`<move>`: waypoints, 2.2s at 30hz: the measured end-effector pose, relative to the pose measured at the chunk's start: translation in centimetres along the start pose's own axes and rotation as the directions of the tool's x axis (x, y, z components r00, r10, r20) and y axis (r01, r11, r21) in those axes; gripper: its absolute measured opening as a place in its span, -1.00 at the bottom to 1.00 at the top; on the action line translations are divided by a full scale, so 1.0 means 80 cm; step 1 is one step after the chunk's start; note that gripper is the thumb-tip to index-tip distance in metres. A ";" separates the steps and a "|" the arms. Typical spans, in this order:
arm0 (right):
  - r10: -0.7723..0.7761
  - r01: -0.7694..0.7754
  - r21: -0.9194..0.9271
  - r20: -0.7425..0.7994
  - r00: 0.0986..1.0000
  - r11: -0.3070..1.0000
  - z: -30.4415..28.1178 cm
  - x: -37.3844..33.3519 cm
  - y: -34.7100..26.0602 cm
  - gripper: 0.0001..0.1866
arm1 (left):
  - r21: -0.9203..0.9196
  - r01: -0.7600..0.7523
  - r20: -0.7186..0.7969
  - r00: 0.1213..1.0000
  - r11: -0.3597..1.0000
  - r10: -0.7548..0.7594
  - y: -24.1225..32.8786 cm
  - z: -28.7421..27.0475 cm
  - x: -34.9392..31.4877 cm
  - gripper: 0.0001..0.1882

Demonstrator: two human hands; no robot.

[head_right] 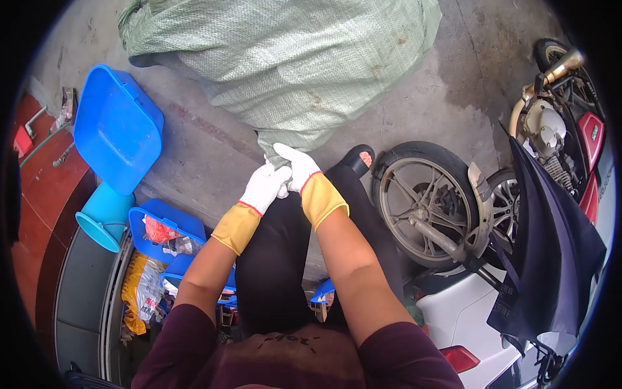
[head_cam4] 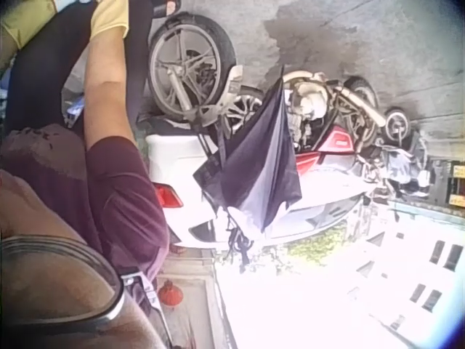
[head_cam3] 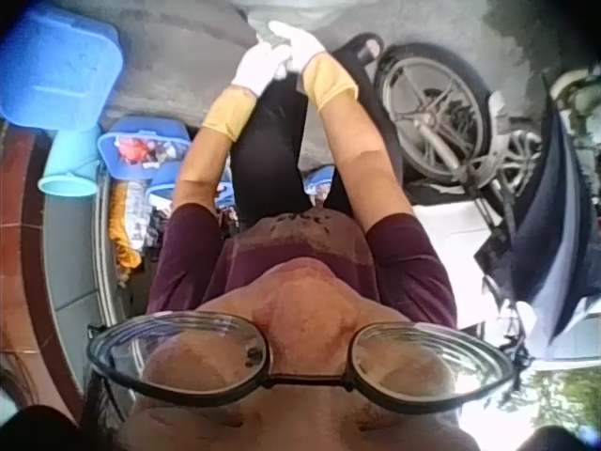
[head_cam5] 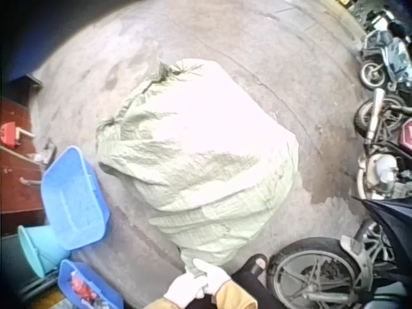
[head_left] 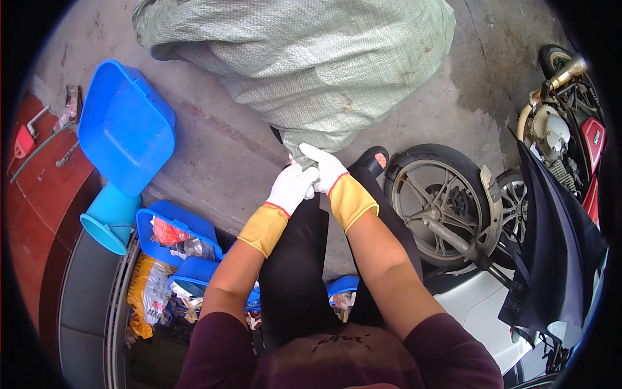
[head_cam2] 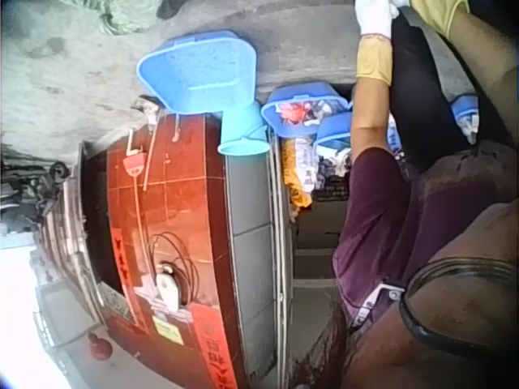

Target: The recorder pours liquid from a large container into a smaller basin at a workstation.

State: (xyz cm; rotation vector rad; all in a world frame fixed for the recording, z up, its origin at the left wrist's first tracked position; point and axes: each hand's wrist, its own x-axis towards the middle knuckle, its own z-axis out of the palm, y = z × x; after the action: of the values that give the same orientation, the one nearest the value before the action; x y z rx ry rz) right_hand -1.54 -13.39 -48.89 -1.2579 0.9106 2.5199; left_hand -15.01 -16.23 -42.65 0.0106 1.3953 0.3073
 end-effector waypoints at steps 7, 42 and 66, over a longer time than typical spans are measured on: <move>-0.732 -0.068 -0.968 -0.228 0.642 0.242 0.024 -0.077 0.018 -0.30 | 0.281 -0.034 0.099 0.995 0.959 0.006 0.003 0.046 -0.071 -0.61; -0.023 0.376 -0.841 0.399 0.916 0.390 0.327 -0.515 0.206 -0.46 | -0.666 -0.136 -0.104 0.991 0.734 0.090 0.185 0.079 -0.503 -0.52; -0.757 0.749 -0.179 0.036 0.652 0.638 0.253 -0.375 0.052 -0.57 | -0.258 -0.146 -0.001 0.988 0.955 0.151 0.217 0.019 -0.614 -0.57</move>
State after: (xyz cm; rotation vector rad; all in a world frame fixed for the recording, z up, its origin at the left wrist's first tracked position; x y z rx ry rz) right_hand 2.11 -1.43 -14.65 -1.3633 0.0695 1.8991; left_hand -24.09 -10.05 8.34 -0.0958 1.3295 0.6117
